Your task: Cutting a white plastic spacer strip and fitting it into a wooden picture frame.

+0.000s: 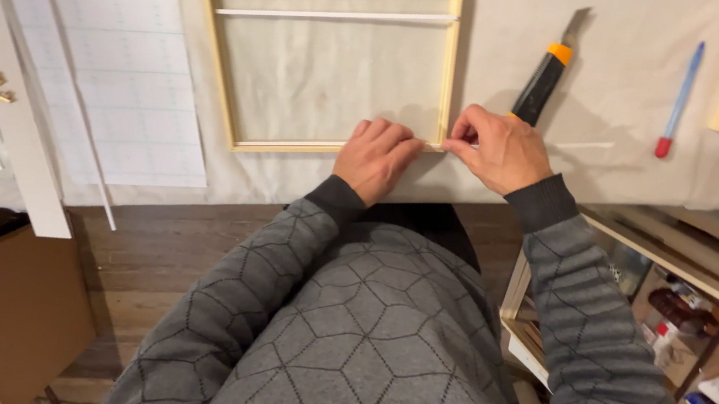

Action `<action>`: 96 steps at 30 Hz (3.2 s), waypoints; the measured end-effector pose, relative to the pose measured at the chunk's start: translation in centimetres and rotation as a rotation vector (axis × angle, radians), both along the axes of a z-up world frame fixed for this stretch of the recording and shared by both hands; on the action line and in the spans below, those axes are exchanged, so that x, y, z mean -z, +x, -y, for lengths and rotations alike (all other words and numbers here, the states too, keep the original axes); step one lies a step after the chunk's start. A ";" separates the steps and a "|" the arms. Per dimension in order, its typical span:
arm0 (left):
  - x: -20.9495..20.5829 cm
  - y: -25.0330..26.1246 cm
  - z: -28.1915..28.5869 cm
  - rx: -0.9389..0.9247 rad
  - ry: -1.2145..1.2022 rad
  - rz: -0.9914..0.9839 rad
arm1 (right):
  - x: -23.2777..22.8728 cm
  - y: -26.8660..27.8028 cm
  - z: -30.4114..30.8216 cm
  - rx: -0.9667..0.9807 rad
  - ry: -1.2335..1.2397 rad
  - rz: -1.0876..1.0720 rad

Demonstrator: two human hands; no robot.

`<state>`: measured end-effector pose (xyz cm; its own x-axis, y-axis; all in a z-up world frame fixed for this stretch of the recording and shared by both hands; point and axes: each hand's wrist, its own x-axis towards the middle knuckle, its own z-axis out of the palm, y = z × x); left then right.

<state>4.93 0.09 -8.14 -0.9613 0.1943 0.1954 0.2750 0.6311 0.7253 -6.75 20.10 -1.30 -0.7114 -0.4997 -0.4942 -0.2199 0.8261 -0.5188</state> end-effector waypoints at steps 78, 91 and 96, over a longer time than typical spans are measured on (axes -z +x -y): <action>0.2 -0.9 -0.8 0.026 -0.073 -0.043 | -3.9 11.0 -0.5 0.194 -0.278 -0.487; 0.6 -0.8 -0.9 0.032 -0.079 -0.033 | -3.5 11.9 -0.3 0.204 -0.302 -0.511; 0.5 -1.0 -0.9 0.030 -0.084 -0.040 | -2.7 12.4 -0.6 0.202 -0.313 -0.538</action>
